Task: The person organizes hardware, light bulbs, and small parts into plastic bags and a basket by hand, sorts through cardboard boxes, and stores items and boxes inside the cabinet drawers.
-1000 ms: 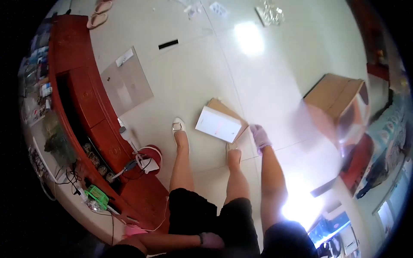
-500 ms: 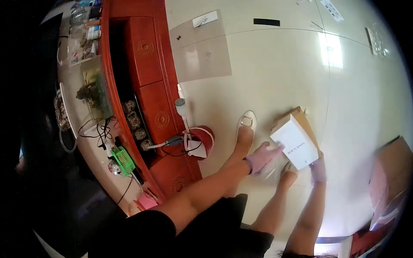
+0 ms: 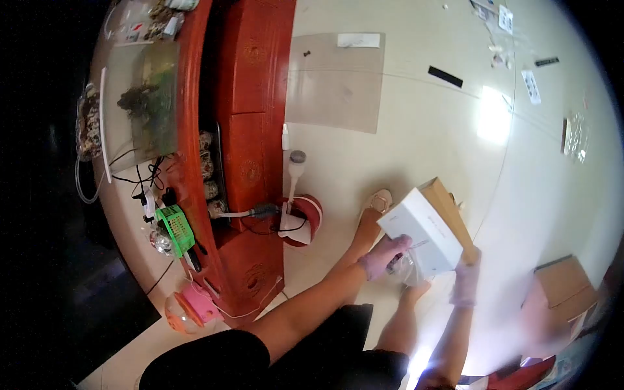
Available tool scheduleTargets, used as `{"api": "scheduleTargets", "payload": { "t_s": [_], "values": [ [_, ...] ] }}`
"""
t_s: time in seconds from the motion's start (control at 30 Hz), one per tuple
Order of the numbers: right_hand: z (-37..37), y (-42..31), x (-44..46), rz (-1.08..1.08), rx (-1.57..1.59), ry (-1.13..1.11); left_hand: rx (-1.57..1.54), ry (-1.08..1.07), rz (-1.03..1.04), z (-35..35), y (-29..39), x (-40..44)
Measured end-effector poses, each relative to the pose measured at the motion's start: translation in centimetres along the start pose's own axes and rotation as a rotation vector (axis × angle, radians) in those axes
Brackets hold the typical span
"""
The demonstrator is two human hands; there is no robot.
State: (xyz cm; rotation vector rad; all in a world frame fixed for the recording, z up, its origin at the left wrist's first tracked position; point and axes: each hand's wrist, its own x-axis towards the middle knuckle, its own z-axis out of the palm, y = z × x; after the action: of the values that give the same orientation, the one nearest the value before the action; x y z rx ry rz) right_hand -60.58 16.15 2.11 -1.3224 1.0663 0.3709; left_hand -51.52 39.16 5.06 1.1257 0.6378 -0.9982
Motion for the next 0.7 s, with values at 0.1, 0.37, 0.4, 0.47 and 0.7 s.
{"api": "scheduleTargets", "payload": {
  "t_s": [0.1, 0.37, 0.4, 0.47, 0.7],
  "values": [
    [3.9, -6.5, -1.9, -0.066, -0.062, -0.028, -0.288, 0.011, 0.009, -2.9, 1.7, -2.3],
    [15.9, -23.5, -8.1, -0.145, -0.116, -0.126, -0.294, -0.014, 0.192, -4.3, 12.1, -10.6],
    [17.0, -25.2, -8.8, -0.144, -0.117, -0.171, -0.414, 0.004, 0.135, -4.3, 13.4, -11.8],
    [19.1, -28.1, -9.8, -0.109, -0.092, -0.141, -0.545, 0.006, 0.077, -4.1, 15.3, -13.5],
    [24.4, -35.2, -8.4, -0.040, -0.208, -0.384, -1.059, -0.012, 0.315, -6.3, 16.1, -11.9]
  ]
}}
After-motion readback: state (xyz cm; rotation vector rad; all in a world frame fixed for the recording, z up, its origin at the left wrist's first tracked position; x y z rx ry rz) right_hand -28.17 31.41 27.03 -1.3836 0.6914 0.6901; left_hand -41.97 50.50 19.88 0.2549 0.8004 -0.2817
